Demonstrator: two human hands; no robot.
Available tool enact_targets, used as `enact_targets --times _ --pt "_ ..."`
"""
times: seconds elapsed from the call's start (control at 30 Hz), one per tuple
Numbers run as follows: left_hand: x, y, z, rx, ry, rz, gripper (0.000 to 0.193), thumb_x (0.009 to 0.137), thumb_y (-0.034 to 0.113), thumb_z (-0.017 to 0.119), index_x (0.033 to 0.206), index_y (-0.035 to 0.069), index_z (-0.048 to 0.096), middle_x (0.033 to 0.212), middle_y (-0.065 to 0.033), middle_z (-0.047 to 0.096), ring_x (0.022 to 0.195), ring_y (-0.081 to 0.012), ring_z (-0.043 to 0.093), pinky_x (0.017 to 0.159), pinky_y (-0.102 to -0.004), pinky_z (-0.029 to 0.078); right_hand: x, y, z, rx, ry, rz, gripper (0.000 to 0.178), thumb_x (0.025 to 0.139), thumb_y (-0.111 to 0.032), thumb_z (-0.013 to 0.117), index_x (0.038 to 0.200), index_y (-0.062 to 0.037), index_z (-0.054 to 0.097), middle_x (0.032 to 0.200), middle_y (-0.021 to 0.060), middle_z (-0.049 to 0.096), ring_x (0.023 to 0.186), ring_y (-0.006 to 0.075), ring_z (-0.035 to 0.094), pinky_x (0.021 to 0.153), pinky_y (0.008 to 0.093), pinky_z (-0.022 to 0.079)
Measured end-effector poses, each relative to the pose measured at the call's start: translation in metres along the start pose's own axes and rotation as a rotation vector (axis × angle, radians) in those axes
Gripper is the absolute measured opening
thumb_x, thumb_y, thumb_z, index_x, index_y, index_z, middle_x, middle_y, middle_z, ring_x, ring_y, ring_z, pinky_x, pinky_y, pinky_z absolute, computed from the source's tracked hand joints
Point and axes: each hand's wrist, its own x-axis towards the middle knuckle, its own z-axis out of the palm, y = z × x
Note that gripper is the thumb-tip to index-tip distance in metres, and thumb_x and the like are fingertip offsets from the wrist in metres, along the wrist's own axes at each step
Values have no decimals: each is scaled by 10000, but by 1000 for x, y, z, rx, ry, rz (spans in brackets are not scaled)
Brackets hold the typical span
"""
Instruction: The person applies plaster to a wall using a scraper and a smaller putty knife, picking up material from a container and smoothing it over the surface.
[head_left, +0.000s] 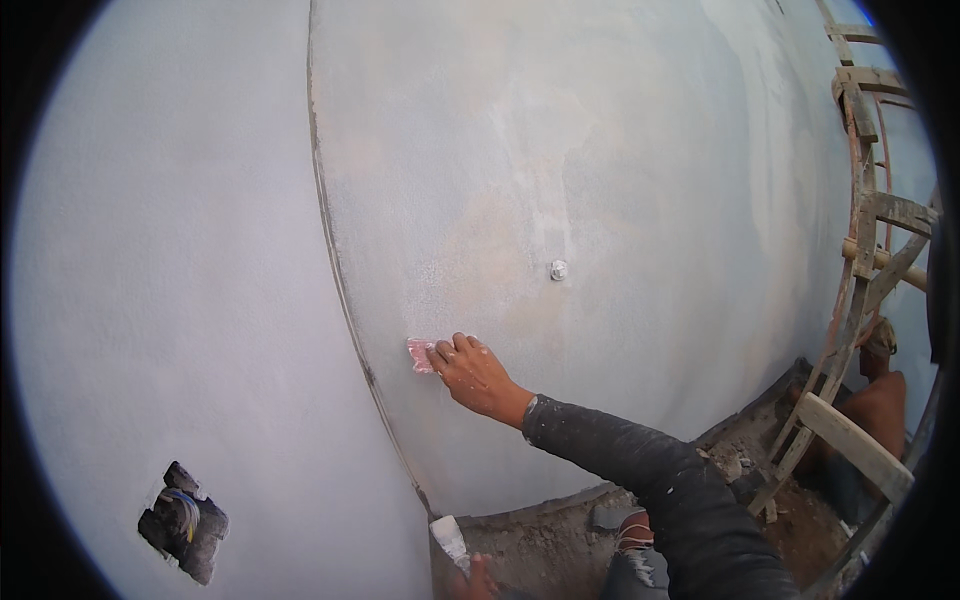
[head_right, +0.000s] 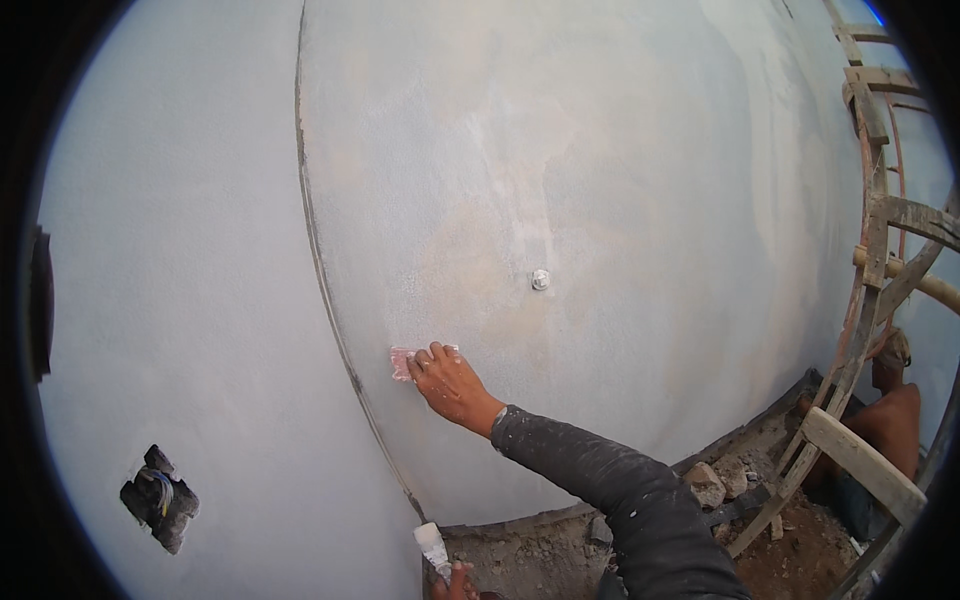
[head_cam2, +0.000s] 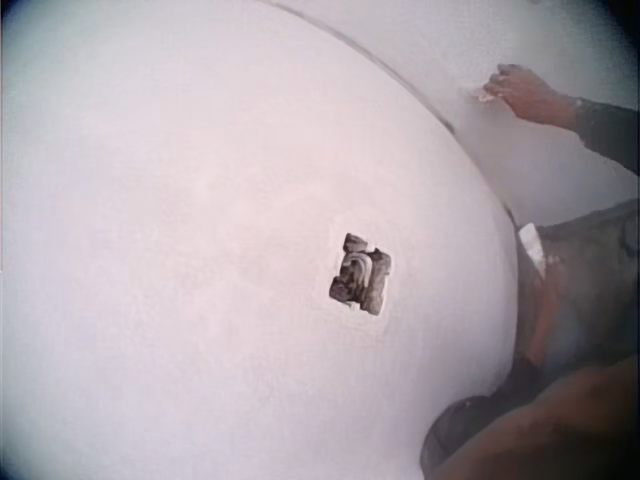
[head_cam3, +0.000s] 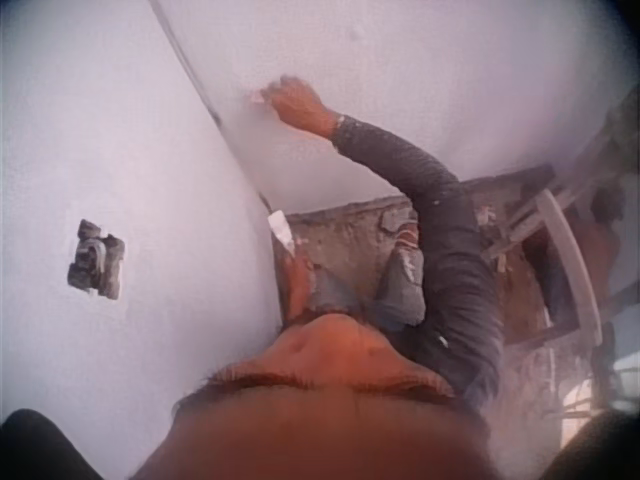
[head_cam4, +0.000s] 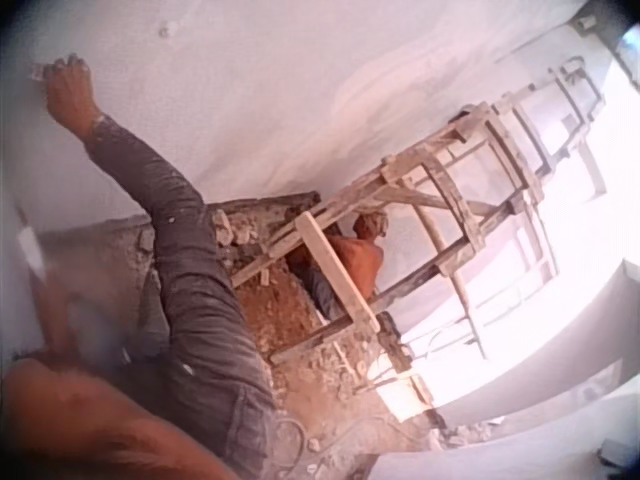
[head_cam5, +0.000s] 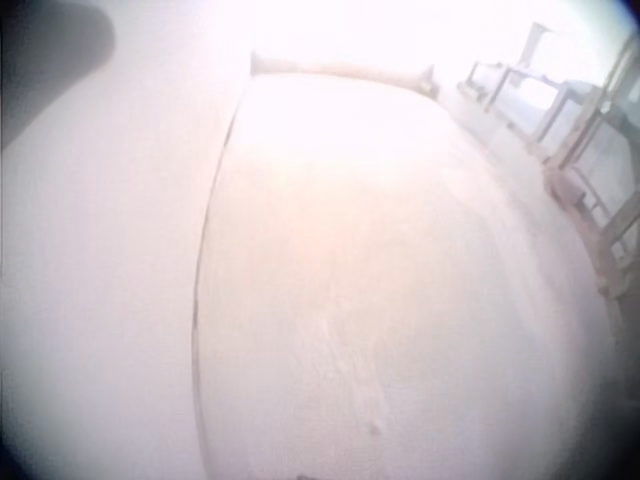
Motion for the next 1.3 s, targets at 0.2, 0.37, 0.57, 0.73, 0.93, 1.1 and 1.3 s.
enact_targets --times 0.2,0.37,0.57,0.73,0.93,1.1,1.3 --pt "5 -4 15 -103 -31 -180 353 1048 458 688 1042 106 715 674 45 517 558 -98 500 508 -299 396 44 171 -166 -305 474 283 314 964 -42 614 1243 -78 755 1146 96 762 1023 270 702 875 420 564" --pt "23 -39 -15 -186 30 -79 333 1038 435 699 936 120 675 669 46 517 561 -99 498 509 -303 402 74 211 -154 -401 521 446 327 931 -61 643 1238 -76 754 1088 100 744 981 279 699 859 417 569" --pt "9 8 0 -67 7 -124 365 1013 455 726 872 121 680 643 49 511 541 -101 483 503 -314 399 -43 15 16 -101 61 37 481 903 -48 647 1363 91 640 1264 241 644 1093 355 645 984 469 564" --pt "32 -46 -25 -314 53 -163 471 987 568 726 914 103 722 664 37 570 523 -117 500 498 -325 423 -38 14 -29 59 18 83 400 937 -34 636 1332 20 677 1196 166 716 1026 310 678 904 451 577" --pt "23 -62 -11 -128 87 -74 489 984 571 728 965 83 729 699 9 614 517 -127 506 475 -319 429 89 156 -153 -411 660 384 272 951 -86 667 1209 -59 748 1042 89 749 944 268 699 829 415 559" --pt "31 -52 -36 103 23 -152 453 998 551 716 1033 99 702 737 -6 588 576 -117 528 484 -321 450 53 58 -40 -234 356 178 333 946 -77 653 1259 26 705 1116 160 689 1021 294 670 914 417 564" --pt "19 -44 -14 -180 -21 -214 429 1002 535 716 1090 117 688 735 6 545 552 -112 500 479 -318 454 -143 -40 70 -54 -187 -169 390 970 -84 628 1322 80 665 1221 206 657 1089 311 648 1012 457 543"
